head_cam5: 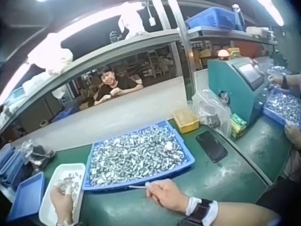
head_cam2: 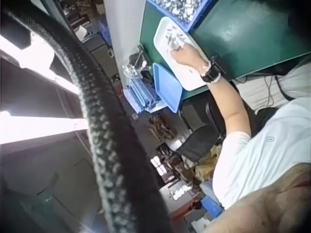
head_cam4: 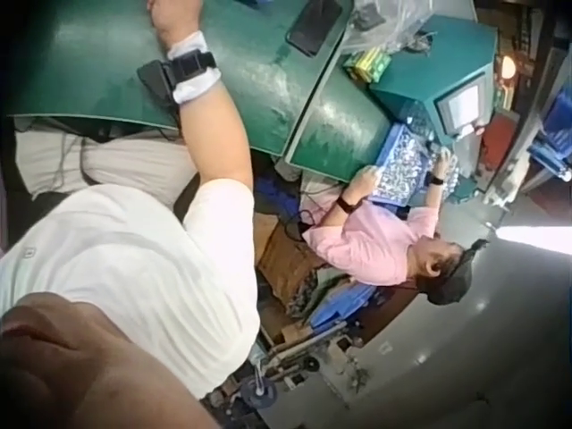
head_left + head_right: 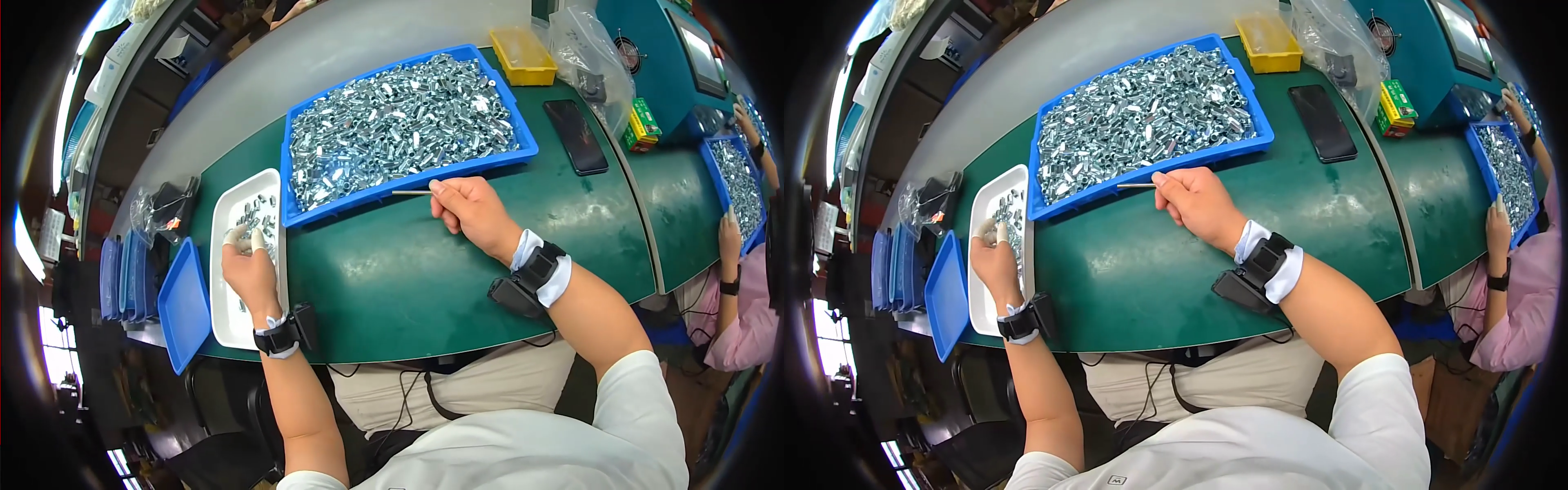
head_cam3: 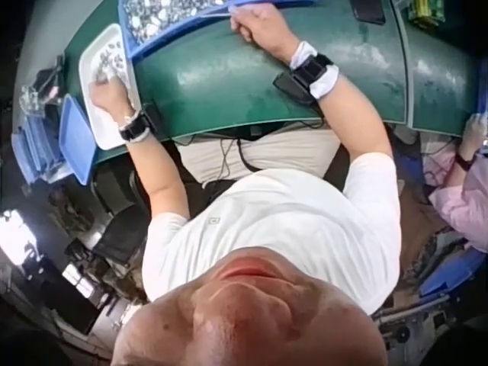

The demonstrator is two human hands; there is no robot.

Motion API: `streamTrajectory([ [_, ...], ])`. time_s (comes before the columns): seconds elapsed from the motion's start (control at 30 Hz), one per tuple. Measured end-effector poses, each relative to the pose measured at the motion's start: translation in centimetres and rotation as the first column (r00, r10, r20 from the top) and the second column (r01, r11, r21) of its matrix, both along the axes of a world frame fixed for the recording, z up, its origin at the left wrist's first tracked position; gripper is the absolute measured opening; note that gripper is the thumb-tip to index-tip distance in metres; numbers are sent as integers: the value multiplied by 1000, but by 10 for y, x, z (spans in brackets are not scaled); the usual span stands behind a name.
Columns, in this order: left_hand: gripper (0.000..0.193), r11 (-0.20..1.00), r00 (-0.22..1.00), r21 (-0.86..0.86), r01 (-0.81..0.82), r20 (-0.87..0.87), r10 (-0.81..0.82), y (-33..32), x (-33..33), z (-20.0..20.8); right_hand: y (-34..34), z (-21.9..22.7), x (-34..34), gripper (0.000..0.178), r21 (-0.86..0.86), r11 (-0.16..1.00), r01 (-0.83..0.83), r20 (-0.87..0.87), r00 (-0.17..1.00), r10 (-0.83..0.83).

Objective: The person picks up a metal rod and a metal sleeve from a blue tray, slides the sleeve onto the rod, and places the assembled unit into a white tray, repeating the process several times.

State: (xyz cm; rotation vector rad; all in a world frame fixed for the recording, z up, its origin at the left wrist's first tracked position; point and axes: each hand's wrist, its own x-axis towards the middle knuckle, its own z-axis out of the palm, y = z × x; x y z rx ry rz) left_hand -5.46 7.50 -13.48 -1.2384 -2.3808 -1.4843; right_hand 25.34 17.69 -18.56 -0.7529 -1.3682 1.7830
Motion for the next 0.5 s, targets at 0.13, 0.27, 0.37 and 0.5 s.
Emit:
streamTrajectory([
  [0.13,21,993,995,-82,87,-38,-90,10,31,2,2,-1,-1,39,5,1000,5,10,1000,-5],
  [0.27,25,901,911,-135,411,97,-401,46,73,4,-1,2,-1,40,3,1000,6,12,1000,-6],
  [0.37,29,876,888,-286,389,-138,-439,81,81,0,1,-1,1,39,9,1000,9,-3,1000,-9],
  [0.5,25,825,752,-360,435,-359,-553,118,73,-26,2,-8,-2,36,112,991,68,32,997,-72],
])
